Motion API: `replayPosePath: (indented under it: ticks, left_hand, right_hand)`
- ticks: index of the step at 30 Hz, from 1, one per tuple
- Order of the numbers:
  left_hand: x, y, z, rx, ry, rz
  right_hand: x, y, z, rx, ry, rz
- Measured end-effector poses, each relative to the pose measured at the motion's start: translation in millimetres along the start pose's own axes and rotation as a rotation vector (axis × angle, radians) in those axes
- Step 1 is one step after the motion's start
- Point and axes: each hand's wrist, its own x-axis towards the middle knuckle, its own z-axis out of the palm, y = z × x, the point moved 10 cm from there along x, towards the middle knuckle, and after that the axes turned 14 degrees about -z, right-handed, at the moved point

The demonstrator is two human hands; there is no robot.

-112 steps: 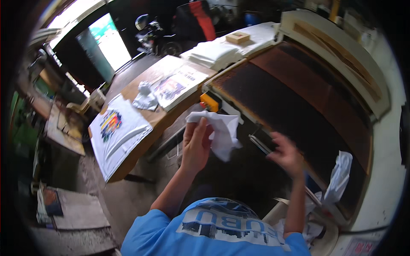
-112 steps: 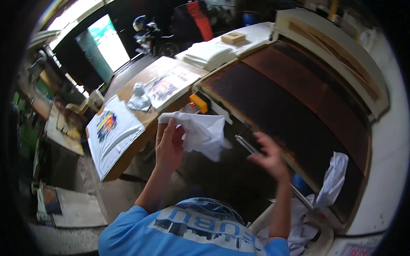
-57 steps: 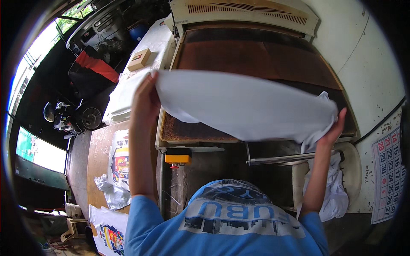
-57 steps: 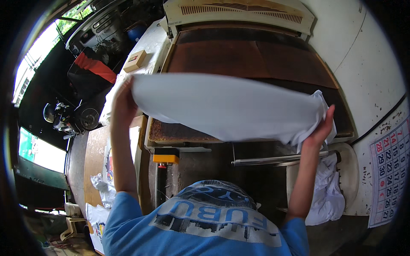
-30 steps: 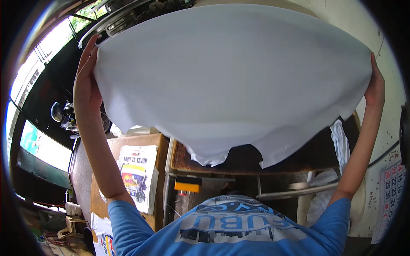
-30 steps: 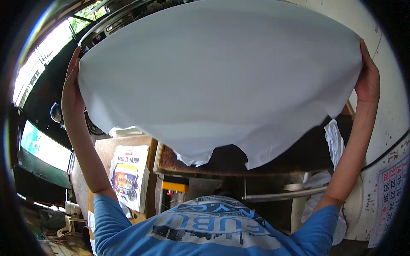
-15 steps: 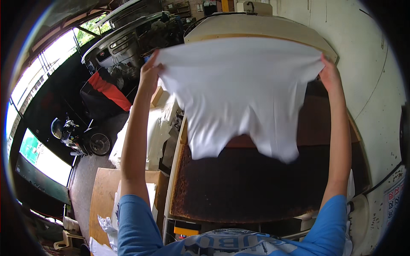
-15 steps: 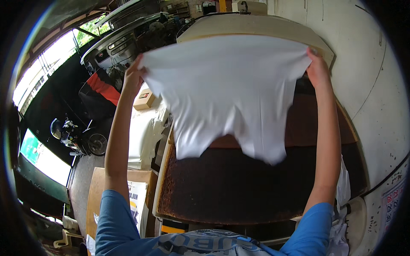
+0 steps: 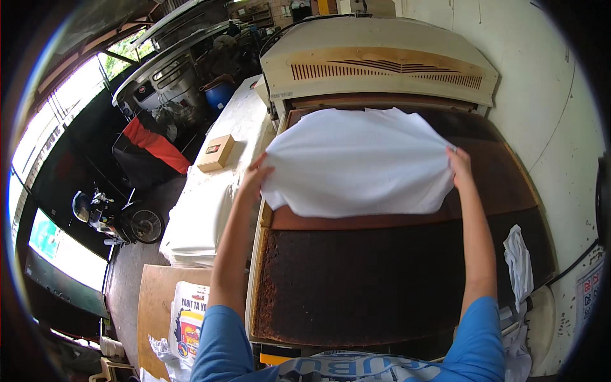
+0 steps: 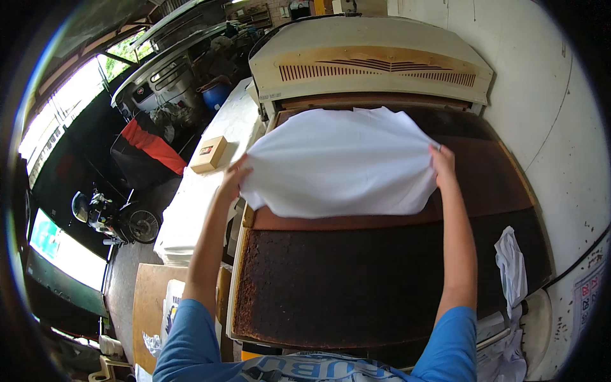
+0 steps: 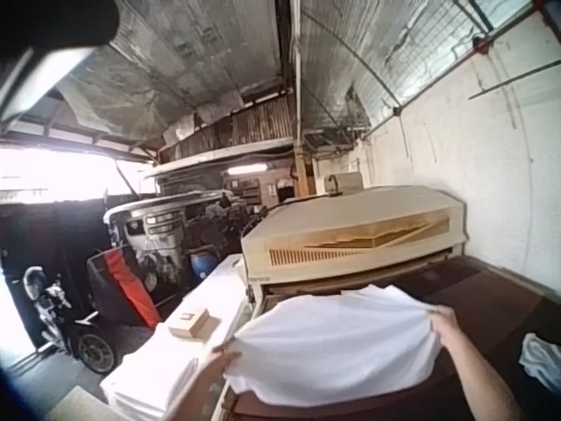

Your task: The recorder is aligning transfer sheets onto shirts and operating a heat press machine.

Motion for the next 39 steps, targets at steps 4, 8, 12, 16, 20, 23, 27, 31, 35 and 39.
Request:
replayPosePath:
  ticks: [4, 8, 12, 16, 20, 23, 27, 31, 35, 39]
  left_hand:
    - [4, -84, -15, -0.009, 0.031, -0.128]
    - [-19, -136, -4, 0.071, -0.022, -0.203]
    - [-52, -161, -38, 0.343, 0.065, -0.024]
    - [-123, -148, -6, 0.551, 0.135, -0.066]
    - [-174, -128, -21, 0.542, 0.277, 0.1]
    - [-196, -127, -24, 0.539, 0.31, 0.079]
    - [-215, -136, -22, 0.578, 0.327, 0.014]
    - [-229, -132, -13, 0.581, 0.336, 0.048]
    - [-234, -134, -15, 0.599, 0.349, 0.074]
    - [-262, -126, -23, 0.846, 0.498, 0.127]
  right_hand:
    - [-44, 72, -20, -0.141, 0.005, 0.079]
    - [-83, 103, -57, -0.334, -0.017, 0.134]
    - [-123, 86, -45, -0.606, -0.156, 0.042]
    - [-177, 47, -66, -0.69, -0.166, -0.018]
    - [-212, 36, -68, -0.776, -0.212, -0.043]
    - [-223, 11, -85, -0.784, -0.085, -0.065]
    - [-226, -7, -99, -0.791, -0.061, -0.081]
    - [-228, -11, -102, -0.816, -0.077, -0.117]
    - [-234, -11, -102, -0.894, -0.069, -0.181]
    - [-248, -23, -112, -1.179, -0.123, -0.206]
